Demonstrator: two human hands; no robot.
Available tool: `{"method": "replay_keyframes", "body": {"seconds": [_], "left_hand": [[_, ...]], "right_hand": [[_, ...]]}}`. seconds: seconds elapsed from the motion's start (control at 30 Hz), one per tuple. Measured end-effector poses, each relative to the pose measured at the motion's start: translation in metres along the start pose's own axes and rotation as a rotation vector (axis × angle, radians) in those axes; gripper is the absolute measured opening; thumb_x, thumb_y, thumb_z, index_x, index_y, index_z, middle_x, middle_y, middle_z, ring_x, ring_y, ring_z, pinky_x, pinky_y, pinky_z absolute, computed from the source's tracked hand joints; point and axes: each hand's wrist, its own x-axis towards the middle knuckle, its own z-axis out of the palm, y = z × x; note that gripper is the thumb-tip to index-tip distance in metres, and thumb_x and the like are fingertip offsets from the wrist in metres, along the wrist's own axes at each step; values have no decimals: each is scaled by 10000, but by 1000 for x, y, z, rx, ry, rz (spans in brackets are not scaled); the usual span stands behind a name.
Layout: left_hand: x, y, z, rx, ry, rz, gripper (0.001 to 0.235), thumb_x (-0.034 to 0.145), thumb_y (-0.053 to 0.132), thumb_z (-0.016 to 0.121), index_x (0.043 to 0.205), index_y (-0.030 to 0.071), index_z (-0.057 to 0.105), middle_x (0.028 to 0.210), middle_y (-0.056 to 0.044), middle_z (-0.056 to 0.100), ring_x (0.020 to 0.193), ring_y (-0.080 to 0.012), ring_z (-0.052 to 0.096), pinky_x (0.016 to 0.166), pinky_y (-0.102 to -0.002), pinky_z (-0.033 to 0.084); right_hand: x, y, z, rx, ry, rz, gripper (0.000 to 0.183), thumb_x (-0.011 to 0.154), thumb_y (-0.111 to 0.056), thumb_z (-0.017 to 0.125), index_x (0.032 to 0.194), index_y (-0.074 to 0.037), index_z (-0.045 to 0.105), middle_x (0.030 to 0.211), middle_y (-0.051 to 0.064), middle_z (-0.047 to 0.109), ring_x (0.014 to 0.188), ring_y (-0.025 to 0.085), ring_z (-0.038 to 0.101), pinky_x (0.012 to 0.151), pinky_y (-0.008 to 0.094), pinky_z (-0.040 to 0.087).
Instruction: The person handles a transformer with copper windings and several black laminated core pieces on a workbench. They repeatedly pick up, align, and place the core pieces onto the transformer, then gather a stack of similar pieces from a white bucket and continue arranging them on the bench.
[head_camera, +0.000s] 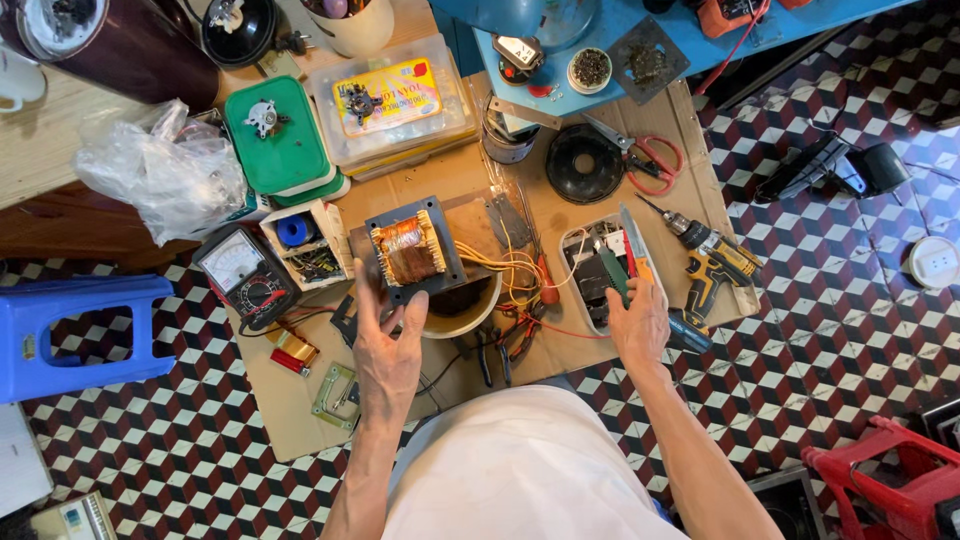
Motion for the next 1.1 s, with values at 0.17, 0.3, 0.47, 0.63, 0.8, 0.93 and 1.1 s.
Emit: {"method": "replay_keyframes", "body": {"seconds": [0.17, 0.3, 0.47, 0.63, 0.8, 0.93, 1.1], "left_hand": [[-27, 1, -17, 0, 115, -14, 866, 980, 295, 663, 1640, 37, 166, 1613, -268, 375, 1421, -317, 495, 1095, -398, 477], [-51, 5, -22, 33, 179, -5, 769, 984, 279, 637, 1608, 39, 258, 1547, -254, 460, 1329, -299, 576, 1036, -379, 532], [-76, 6, -1, 141, -55, -14, 448, 974, 266, 648, 1380, 78, 641, 1271, -137, 748, 1111, -205, 736, 999, -340, 584], [-58, -10, 87, -99, -547, -161, 418, 948, 252, 679, 1306, 36, 664, 1183, -91, 764, 1036, -165, 729, 908, -292, 567], [-21, -23, 156, -703, -721, -403, 436, 1025, 264, 641, 1347, -28, 603, 1214, -79, 707, 1067, -144, 682, 964, -314, 550], [-17, -25, 153, -860, -801, -485, 405, 1064, 286, 580, 1302, -39, 617, 1156, -102, 714, 1008, -165, 710, 958, -388, 613], [-21, -19, 140, -803, -769, -500, 402, 1052, 291, 555, 1337, 11, 598, 1183, -88, 715, 1031, -157, 716, 949, -376, 622]], "right_hand": [[1, 35, 56, -67, -92, 96, 447, 849, -329, 789, 1178, -55, 660, 1120, 202, 670, 1028, 409, 648, 844, 515, 503], [1, 40, 58, 21, -136, 117, 375, 880, -321, 767, 1146, -66, 699, 1103, 203, 703, 1031, 415, 661, 873, 503, 509], [2, 31, 10, 270, -177, 284, 304, 939, -278, 756, 1082, -10, 730, 920, 160, 729, 867, 296, 689, 786, 401, 538], [-8, 9, -63, 971, -231, 481, 205, 937, -151, 722, 1074, 2, 725, 875, 33, 693, 701, 93, 600, 644, 225, 484], [-45, -28, -112, 1161, -354, 393, 165, 975, -160, 706, 1017, -1, 700, 900, 34, 724, 739, 79, 618, 688, 229, 516], [-56, -49, -122, 1093, -397, 377, 202, 976, -181, 679, 1065, -2, 708, 886, 43, 746, 762, 87, 648, 725, 242, 539], [-56, -53, -127, 1137, -336, 327, 261, 988, -159, 669, 1192, 1, 690, 902, 54, 743, 821, 81, 666, 809, 221, 531]]}}
